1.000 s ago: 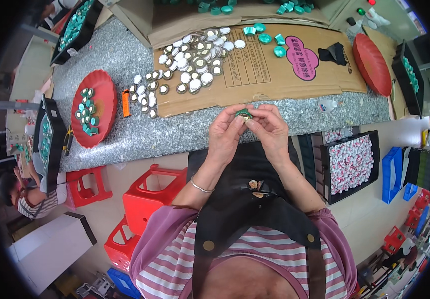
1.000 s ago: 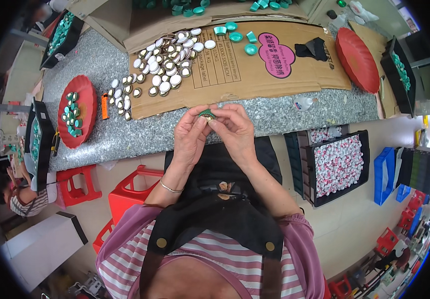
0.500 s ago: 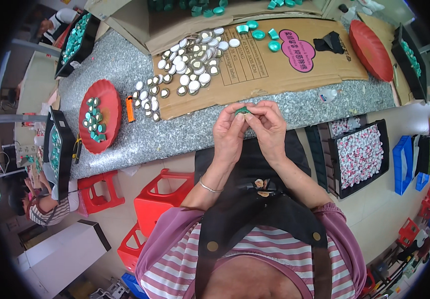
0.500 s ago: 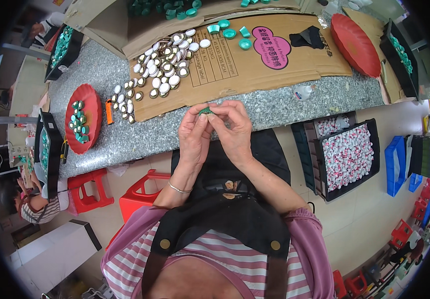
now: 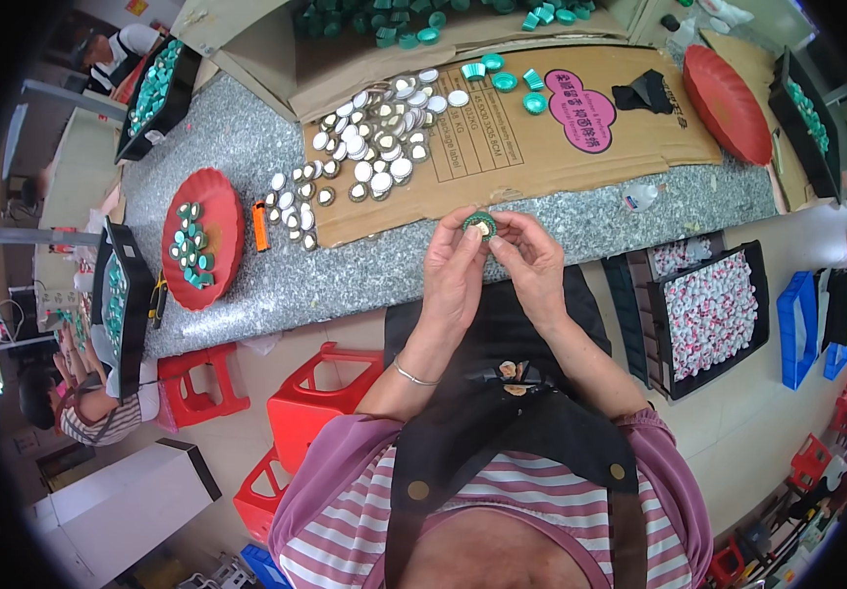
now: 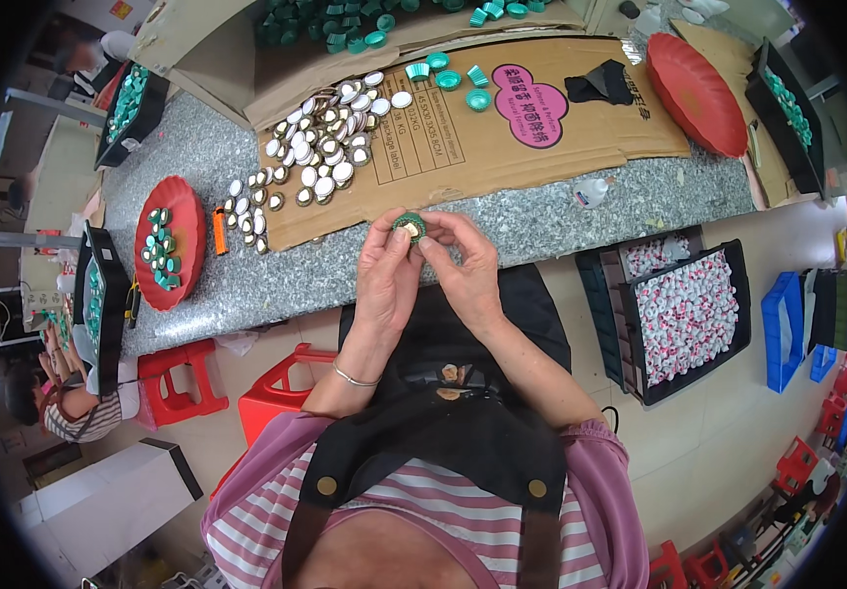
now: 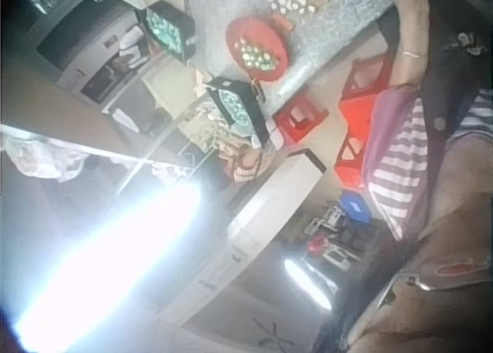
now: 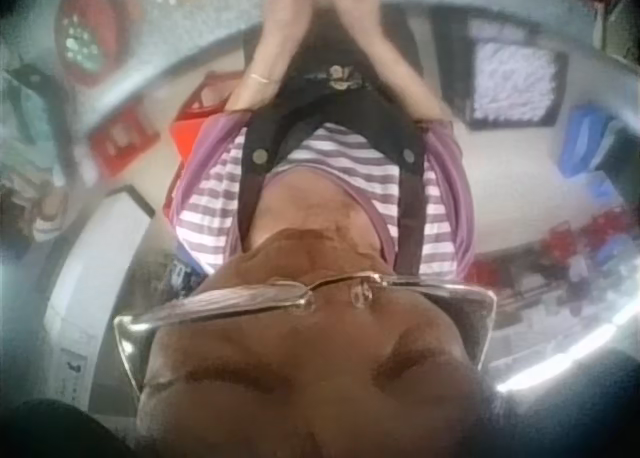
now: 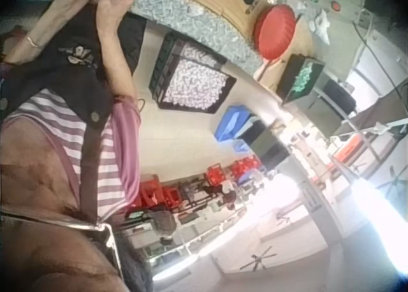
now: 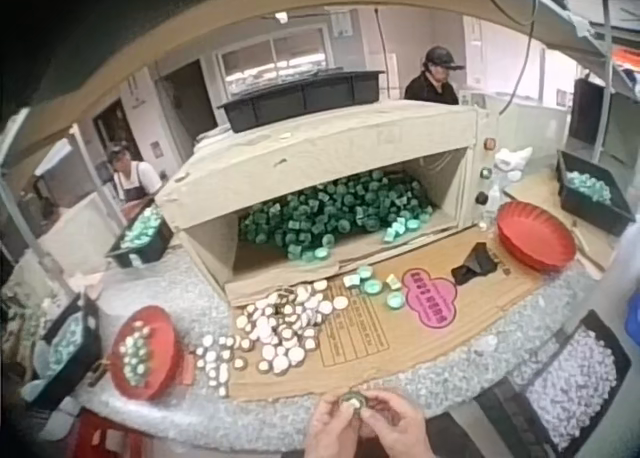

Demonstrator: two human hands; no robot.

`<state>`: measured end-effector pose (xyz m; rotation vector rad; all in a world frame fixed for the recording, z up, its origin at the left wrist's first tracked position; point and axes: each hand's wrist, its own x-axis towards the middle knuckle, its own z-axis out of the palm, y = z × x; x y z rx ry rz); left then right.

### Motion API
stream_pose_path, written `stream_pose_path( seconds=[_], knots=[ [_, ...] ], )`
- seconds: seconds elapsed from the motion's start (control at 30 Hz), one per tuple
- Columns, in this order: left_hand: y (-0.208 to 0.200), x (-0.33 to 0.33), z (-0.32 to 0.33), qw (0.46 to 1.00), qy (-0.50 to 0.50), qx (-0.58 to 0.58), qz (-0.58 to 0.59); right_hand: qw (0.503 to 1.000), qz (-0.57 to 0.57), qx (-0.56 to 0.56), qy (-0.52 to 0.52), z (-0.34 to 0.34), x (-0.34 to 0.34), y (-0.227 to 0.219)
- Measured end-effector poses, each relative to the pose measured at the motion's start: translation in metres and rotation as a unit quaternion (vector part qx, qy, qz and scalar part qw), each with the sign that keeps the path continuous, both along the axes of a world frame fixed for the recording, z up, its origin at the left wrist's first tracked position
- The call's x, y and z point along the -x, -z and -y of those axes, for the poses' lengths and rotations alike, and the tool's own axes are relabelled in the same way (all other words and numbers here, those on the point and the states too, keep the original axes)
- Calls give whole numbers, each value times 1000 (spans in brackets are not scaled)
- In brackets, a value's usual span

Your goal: Applying glue and assembling small plastic toy components on a workbench.

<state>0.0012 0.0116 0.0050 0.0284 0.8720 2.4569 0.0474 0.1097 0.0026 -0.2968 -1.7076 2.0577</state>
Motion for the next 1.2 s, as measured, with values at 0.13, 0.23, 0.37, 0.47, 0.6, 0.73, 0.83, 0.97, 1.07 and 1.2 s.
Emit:
stream_pose_path(
  seconds=[0.13, 0.23, 0.37, 0.47, 0.6, 0.73, 0.83, 0.97, 1.07, 1.2],
  knots=[
    [1, 4, 5, 995, -1, 78, -68, 995, -6, 102, -15, -1, 0, -1],
    [-7, 5, 7, 986, 1, 134, -101, 999, -2, 39, -10, -2, 0, -3],
    [-2, 8, 11, 969, 34, 170, -175, 998, 13, -60, -5, -5, -2, -5],
    [-1, 6, 12, 963, 30, 196, -180, 997, 18, -78, 5, -6, -1, -4],
    [-3, 5, 10, 975, 12, 162, -149, 999, 25, -22, -29, -8, 4, -4],
    [-6, 12, 10, 995, -3, 81, -57, 1000, -16, -17, -14, -11, 6, -7],
    [-6, 13, 9, 999, -7, 29, -21, 998, -1, 23, -56, -9, 1, -7],
    [-1, 5, 8, 996, 3, 77, -52, 995, 1, 82, -56, -5, 2, -14],
    [3, 2, 12, 990, 23, 104, -95, 988, 41, 127, -74, -7, 2, -17],
    [-5, 2, 12, 982, 25, 117, -146, 991, 43, 118, -51, -9, 1, -13]
  ],
)
